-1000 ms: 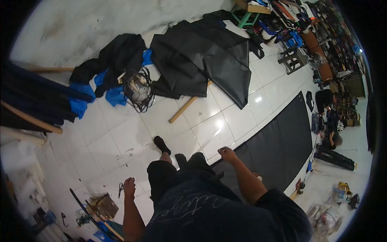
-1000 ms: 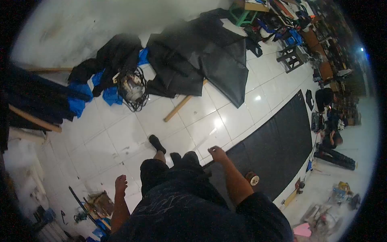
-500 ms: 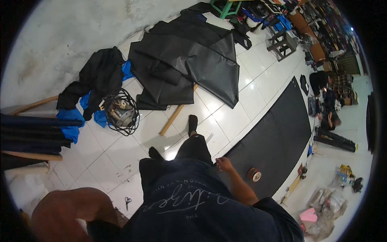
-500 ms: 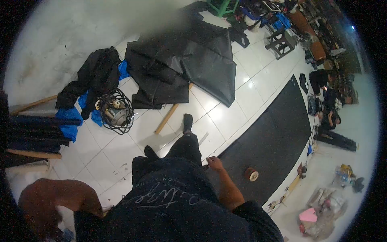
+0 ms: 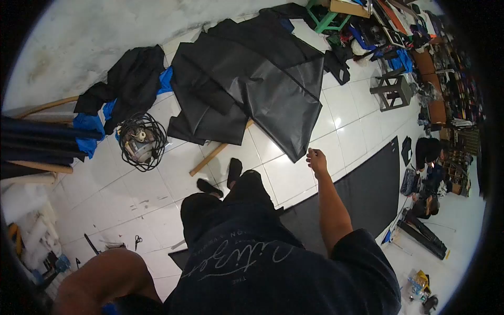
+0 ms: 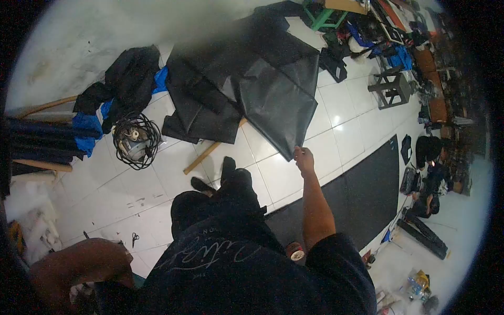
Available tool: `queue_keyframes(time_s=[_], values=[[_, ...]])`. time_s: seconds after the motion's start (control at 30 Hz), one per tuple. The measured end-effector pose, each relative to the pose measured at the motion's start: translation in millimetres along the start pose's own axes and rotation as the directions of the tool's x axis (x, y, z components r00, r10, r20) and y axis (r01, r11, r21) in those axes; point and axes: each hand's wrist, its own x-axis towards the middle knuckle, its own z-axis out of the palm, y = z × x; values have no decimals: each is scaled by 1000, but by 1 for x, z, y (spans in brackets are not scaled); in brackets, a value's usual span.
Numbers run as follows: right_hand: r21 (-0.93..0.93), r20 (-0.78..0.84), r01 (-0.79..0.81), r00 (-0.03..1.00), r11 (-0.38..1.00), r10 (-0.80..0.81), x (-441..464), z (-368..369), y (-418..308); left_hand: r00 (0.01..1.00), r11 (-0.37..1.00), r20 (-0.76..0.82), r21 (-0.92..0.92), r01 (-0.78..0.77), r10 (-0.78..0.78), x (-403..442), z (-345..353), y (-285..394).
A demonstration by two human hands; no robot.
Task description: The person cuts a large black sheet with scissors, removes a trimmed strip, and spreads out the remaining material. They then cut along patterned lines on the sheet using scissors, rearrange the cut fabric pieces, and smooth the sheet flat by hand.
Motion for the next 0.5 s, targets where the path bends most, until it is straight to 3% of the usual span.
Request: queue_keyframes(time_s=[0.13,0.2,0.23,0.33,0.37,0.43,0.5], values=[[-13,71,119,991,993,-118,14,18,-17,999,998,-3,56,33,-33,24,5,-2],[-149,154,193,973,970,-170,16,37,11,1000,997,6,74,27,-27,29,7,-5],[-65,196,171,968,983,-156,3,48,18,1000,996,11,89,22,-23,31,8,-5],[-229,367,134,929,964,-42,-26,67,66,1000,994,13,110,14,-16,36,10,-6],[-275,404,202,911,940,-78,-33,70,87,1000,994,11,109,14,-15,38,13,-6],[-286,455,93,889,954,49,-55,60,105,1000,993,19,121,18,-20,41,15,-3],[-326,364,-188,879,926,306,-63,48,115,999,991,35,133,15,-20,42,16,1]])
